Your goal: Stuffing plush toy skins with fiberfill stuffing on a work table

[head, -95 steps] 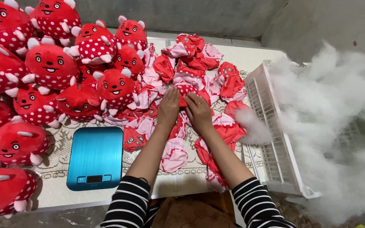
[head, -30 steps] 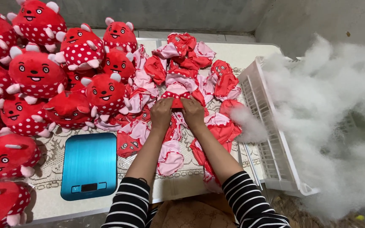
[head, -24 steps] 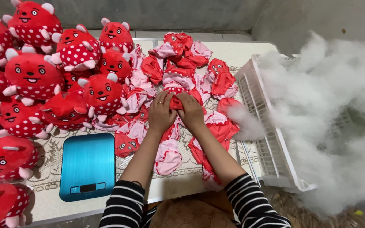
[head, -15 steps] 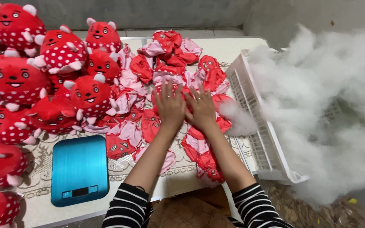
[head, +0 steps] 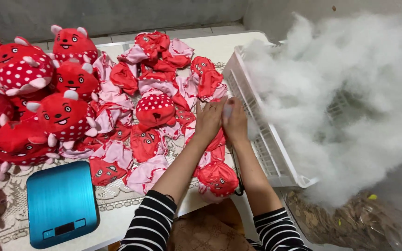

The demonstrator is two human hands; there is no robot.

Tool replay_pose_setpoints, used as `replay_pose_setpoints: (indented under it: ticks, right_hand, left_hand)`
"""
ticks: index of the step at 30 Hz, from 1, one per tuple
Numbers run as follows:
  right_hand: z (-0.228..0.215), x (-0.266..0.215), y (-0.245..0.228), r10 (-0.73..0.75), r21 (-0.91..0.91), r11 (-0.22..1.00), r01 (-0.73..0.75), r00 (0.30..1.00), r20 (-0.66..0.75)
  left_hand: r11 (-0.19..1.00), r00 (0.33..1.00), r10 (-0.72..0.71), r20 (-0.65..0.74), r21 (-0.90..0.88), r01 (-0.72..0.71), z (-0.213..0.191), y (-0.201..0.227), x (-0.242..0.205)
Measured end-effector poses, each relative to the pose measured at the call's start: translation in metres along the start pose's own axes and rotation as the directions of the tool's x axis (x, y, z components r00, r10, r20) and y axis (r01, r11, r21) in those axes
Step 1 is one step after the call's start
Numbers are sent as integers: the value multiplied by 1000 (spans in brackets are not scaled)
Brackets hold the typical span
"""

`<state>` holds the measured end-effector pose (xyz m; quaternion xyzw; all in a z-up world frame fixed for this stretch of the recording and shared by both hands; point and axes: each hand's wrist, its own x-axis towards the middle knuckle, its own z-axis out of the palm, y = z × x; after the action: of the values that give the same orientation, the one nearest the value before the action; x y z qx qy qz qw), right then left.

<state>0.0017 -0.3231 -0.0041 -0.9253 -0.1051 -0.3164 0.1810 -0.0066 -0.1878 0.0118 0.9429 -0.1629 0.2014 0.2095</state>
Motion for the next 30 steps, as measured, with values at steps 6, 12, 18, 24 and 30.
replay_pose_setpoints:
  ticks: [6,12,18,24,30]
  right_hand:
    - [-48,19,-38,-69,223,975,27,981,182]
    - [-33,7,-38,-141,-228,958,172,979,149]
    - [-30,13,-57,-120,-318,933,169,979,166]
    - [-14,12,-53,-295,-306,907,288,955,23]
    - [10,-1,-39,-163,-410,882,231,967,194]
  left_hand:
    - [1000,998,-18,-63,22,19,20,-24,4]
    - [992,982,-26,-186,117,49,-6,-30,2]
    - [993,990,-35,-139,107,50,-35,-32,-1]
    - [978,976,62,-208,207,-18,-44,-21,-1]
    - [966,950,135,-281,249,-64,0,-42,1]
